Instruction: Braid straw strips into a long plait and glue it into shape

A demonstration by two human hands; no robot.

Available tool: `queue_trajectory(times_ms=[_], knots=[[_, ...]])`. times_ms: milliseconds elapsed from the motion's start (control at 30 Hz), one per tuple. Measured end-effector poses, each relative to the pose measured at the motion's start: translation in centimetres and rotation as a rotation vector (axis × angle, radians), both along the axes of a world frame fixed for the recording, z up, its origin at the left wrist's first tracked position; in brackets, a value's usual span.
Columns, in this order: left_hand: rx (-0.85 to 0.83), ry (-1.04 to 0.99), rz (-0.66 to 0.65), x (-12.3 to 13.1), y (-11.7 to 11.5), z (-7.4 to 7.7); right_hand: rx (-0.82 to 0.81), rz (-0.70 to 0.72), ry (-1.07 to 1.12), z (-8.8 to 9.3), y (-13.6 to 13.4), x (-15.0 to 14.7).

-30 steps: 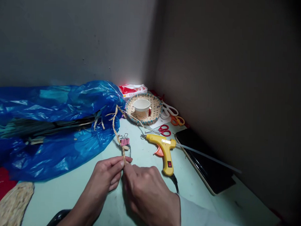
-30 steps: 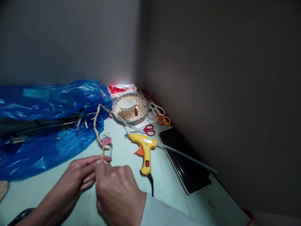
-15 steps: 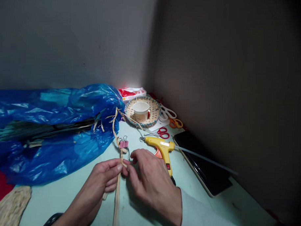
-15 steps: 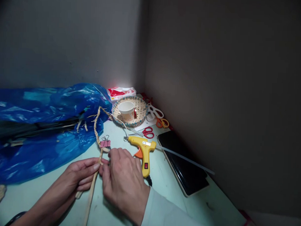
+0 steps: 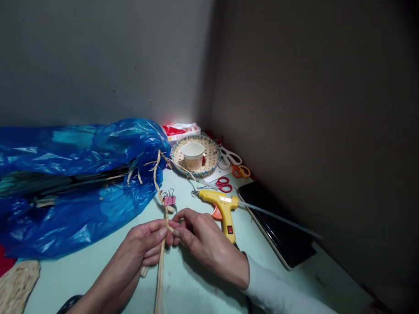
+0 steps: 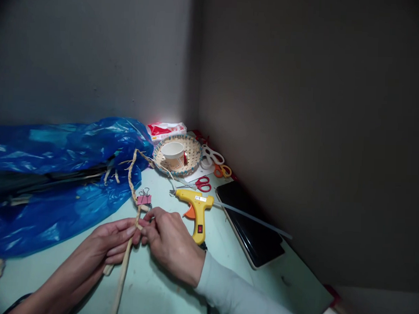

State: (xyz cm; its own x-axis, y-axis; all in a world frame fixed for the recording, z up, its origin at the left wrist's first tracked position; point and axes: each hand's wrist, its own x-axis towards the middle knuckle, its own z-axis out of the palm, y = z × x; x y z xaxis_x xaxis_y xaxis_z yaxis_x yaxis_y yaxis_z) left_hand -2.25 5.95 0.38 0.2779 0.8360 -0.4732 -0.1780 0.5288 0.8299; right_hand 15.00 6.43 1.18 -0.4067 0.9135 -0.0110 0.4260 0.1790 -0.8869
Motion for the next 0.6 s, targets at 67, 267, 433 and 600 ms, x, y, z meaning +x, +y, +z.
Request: queue_trajectory(times_ms=[67, 267, 433, 600], knots=[[0.010, 0.018, -0.007, 0.2, 0.0, 0.1, 0.007, -0.004, -0.018, 0.0, 0.1, 0.1], [0.051, 0.064, 0.007, 0.4, -0.2, -0.5, 0.012, -0.002, -0.105, 0.3, 0.1, 0.7], [0.044, 0.063, -0.006, 0.0, -0.1, -1.1, 0.030, -0.010, -0.098, 0.2, 0.0, 0.3], [0.033, 0.051, -0.013, -0.2, 0.3, -1.8, 0.081, -0.036, -0.145, 0.0, 0.1, -0.1]])
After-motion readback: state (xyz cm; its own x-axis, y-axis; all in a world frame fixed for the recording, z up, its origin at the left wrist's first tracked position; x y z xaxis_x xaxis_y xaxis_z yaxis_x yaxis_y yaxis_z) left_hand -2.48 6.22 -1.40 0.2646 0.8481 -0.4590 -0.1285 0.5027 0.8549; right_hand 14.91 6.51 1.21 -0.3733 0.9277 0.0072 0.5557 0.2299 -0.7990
